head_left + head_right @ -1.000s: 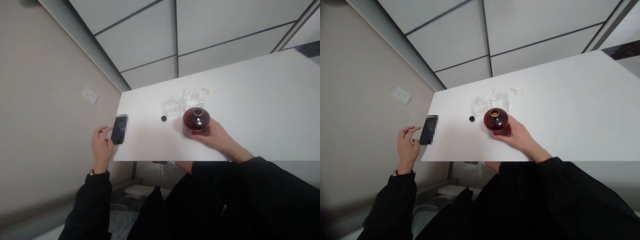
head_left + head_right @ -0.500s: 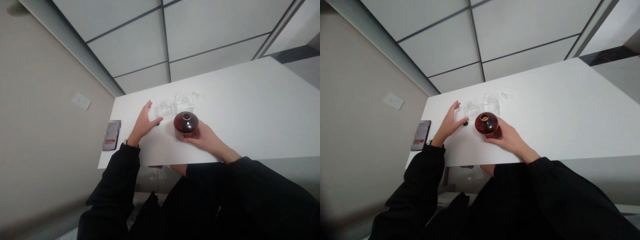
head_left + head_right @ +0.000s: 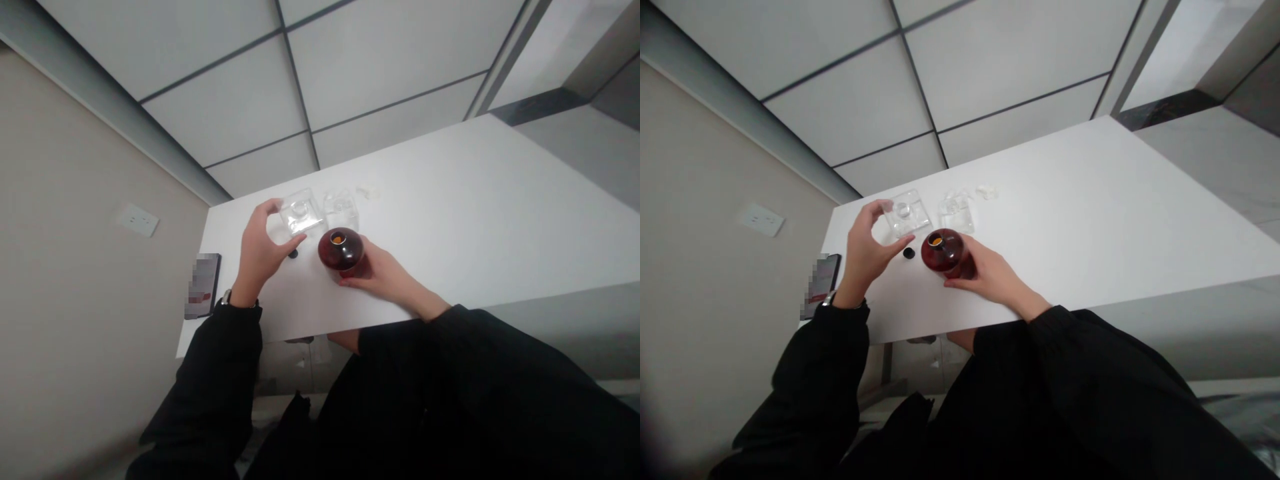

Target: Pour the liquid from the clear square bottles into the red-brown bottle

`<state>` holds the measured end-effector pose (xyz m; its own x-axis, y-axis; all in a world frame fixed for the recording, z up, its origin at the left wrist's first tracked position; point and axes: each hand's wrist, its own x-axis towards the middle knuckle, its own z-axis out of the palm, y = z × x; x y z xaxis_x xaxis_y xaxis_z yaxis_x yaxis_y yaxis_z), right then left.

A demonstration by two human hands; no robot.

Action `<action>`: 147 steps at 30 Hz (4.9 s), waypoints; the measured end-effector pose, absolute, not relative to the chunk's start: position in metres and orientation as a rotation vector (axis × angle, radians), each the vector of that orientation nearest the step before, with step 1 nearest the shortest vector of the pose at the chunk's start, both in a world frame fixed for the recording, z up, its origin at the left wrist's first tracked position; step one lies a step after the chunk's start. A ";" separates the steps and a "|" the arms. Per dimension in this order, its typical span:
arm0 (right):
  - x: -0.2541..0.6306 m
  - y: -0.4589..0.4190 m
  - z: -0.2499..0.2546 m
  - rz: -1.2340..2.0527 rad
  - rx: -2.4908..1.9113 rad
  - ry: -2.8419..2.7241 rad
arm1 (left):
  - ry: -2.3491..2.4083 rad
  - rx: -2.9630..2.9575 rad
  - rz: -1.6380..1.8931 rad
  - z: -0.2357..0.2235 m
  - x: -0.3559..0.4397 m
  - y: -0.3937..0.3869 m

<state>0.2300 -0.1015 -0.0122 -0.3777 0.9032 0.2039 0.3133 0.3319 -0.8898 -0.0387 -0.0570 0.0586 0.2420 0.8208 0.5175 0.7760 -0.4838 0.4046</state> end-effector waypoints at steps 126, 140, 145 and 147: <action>0.230 -0.101 -0.011 1.033 -1.024 -1.848 | 1.304 3.203 0.924 0.125 -0.008 -0.103; 0.230 -0.101 -0.010 1.034 -1.027 -1.838 | 1.299 3.199 0.755 0.135 -0.004 -0.103; 0.229 -0.101 -0.010 1.036 -1.018 -1.836 | 1.290 3.192 0.740 0.138 -0.004 -0.104; 0.229 -0.101 -0.010 1.041 -1.013 -1.838 | 1.313 3.167 0.730 0.138 -0.003 -0.104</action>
